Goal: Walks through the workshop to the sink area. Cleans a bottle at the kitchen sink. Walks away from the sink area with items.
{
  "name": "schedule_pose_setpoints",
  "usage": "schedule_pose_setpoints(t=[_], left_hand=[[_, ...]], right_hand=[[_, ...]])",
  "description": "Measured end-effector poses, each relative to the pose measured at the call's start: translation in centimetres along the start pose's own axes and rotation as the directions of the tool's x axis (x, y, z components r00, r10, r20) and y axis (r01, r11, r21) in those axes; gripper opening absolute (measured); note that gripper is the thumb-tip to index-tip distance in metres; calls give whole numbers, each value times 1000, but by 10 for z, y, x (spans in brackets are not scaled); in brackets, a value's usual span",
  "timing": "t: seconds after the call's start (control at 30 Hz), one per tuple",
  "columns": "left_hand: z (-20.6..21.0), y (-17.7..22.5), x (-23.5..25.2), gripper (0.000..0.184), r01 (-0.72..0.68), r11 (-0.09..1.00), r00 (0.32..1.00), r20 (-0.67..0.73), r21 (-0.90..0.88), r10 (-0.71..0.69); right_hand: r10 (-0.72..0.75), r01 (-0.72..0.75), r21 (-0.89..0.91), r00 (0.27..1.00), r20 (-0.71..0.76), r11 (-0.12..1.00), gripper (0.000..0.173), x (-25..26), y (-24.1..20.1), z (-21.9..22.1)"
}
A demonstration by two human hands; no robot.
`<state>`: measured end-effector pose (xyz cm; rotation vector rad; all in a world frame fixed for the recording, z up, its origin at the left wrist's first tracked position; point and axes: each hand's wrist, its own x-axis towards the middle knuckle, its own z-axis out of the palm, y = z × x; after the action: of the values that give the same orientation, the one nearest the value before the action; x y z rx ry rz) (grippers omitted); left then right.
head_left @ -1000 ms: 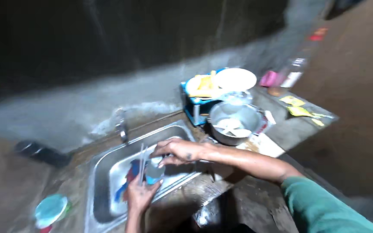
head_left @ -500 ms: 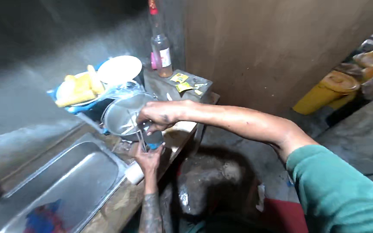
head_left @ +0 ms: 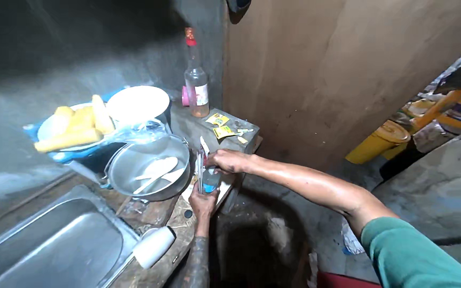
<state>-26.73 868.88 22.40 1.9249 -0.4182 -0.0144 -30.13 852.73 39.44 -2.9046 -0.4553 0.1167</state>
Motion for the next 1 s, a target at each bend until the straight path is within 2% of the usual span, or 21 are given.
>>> schedule_pose_setpoints(t=[0.1,0.23,0.4,0.5,0.67,0.77,0.9,1.0], left_hand=[[-10,4,3,79,27,999,998,47,35,-29],[-17,2,7,72,45,998,998,35,-40,-43],[-17,2,10,80,85,995,996,14,-53,-84],[-18,11,10,80,101,995,995,-2,-24,-101],[-15,6,12,70,78,995,997,-3,-55,-78],[-15,6,12,62,78,995,997,14,-65,-77],[-15,11,11,56,93,990,996,2,-104,-94],[-16,9,10,57,94,989,996,23,-114,-91]], right_hand=[[4,-3,-33,1000,4,999,23,8,0,0],[34,-36,-65,999,-26,997,28,14,-2,9],[171,-169,-93,985,14,981,35,23,-23,10],[140,-140,-40,990,2,989,28,29,-25,9],[-38,39,-57,999,9,998,22,33,-18,6],[84,-77,-101,994,69,992,29,30,-25,2],[252,-248,-112,968,22,962,38,33,-34,9],[221,-216,-87,974,47,972,33,33,-31,9]])
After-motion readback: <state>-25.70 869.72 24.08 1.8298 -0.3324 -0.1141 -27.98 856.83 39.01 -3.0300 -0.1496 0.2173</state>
